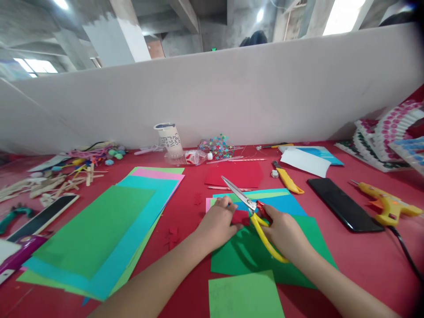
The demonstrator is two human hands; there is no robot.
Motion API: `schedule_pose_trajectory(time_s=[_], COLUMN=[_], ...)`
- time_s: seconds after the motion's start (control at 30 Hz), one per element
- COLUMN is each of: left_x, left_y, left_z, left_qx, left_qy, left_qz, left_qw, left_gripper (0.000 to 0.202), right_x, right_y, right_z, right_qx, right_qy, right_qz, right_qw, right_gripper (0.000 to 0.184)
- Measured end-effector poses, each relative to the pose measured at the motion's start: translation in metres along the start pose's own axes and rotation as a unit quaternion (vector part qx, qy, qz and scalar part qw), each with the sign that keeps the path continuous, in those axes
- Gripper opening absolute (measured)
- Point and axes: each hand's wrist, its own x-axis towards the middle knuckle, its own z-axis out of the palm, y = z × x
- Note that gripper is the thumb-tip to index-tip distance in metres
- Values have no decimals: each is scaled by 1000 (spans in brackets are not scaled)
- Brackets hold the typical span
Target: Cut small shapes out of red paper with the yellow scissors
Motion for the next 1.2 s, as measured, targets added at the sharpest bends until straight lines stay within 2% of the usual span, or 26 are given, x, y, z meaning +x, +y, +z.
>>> schedule_pose_trajectory(time_s=[0.23, 0.4, 0.5, 0.6, 0.67, 0.8, 0.93, 1.07, 1.13, 1.2], left_x=[2, -3, -10, -16, -18, -23, -29, -31, -30, -29], left_y=[5, 13, 20, 25, 26, 24, 23, 25, 26, 25], left_z=[5, 0, -4, -6, -6, -6, -5, -4, -8, -16], left_qx=[-85, -211, -333, -504, -557, -592, -605, -632, -640, -638], left_qy=[21, 10, -19, -32, -22, -42, -81, -143, -128, -58], left_qz=[-26, -60, -87, -136, -158, -163, -151, -182, -187, -187], left_qw=[996, 975, 939, 852, 815, 788, 777, 740, 734, 744], left_gripper=[25, 5, 10, 17, 20, 22, 20, 17, 17, 17], right_x=[2, -2, -7, -10, -11, -11, -15, -19, -21, -23], right_y=[1, -5, -12, -18, -19, -18, -18, -20, -19, -18], right_z=[-1, -2, -6, -11, -12, -12, -7, -3, -4, -8], right_qx=[16, 164, 274, 340, 366, 393, 398, 394, 386, 376], right_qy=[-7, -5, -41, -47, -41, -57, -93, -100, -102, -110], right_qz=[7, 14, 16, 31, 44, 65, 64, 51, 38, 20], right_qw=[1000, 986, 961, 939, 928, 915, 911, 912, 916, 920], right_gripper=[16, 9, 17, 18, 17, 17, 16, 21, 25, 29])
